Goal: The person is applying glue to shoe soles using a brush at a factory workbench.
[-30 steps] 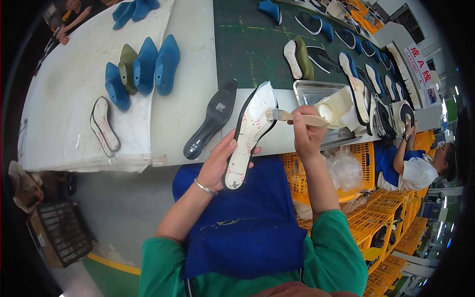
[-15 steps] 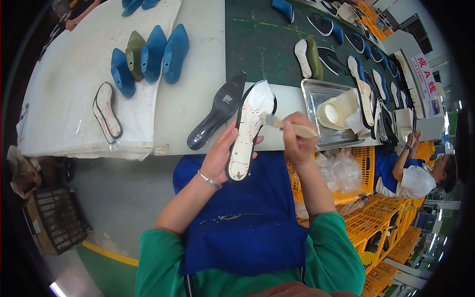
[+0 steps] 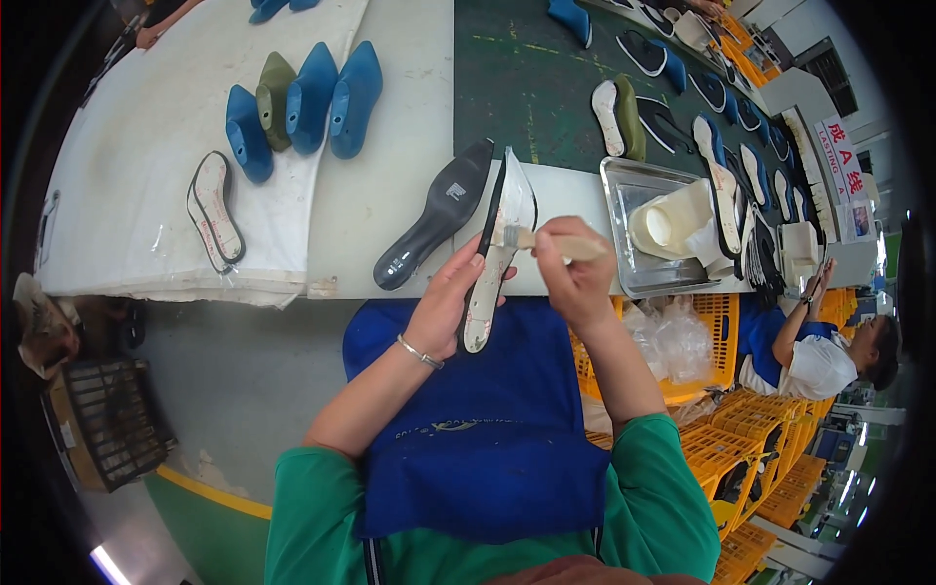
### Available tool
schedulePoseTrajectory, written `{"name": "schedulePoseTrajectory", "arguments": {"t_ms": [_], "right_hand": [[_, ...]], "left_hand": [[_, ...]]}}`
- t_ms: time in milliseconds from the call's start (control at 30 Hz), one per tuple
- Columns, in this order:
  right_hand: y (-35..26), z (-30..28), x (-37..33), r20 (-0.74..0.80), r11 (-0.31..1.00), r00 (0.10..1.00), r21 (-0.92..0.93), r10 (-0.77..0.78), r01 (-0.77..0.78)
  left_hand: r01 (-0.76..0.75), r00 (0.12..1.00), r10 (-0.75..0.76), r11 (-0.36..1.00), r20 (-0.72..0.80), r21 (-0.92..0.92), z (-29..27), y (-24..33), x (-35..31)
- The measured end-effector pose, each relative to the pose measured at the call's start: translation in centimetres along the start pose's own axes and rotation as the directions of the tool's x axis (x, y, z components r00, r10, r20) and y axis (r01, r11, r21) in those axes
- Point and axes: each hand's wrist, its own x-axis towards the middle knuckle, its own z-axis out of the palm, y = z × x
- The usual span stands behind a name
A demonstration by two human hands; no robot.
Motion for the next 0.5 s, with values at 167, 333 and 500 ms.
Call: {"name": "schedulePoseTrajectory", "arguments": {"t_ms": [167, 333, 500], "right_hand": [[-1.1, 0.0, 0.5, 0.089, 0.993, 0.99, -0.049, -0.106, 0.111], [1.3, 0.1, 3.1, -0.104, 0.996, 0.993, -0.075, -0.064, 0.056], [0.7, -0.5, 2.2, -0.032, 0.994, 0.996, -0.075, -0.08, 0.077]], "left_hand": [[-0.001, 1.0, 0.001, 1.0, -0.029, 0.016, -0.2, -0.1, 0.0], [0.008, 1.0, -0.008, 1.0, 0.019, -0.012, 0.2, 0.0, 0.0], [-0.003, 0.999, 0.004, 1.0, 0.037, -0.024, 0.1, 0.3, 0.0]]}}
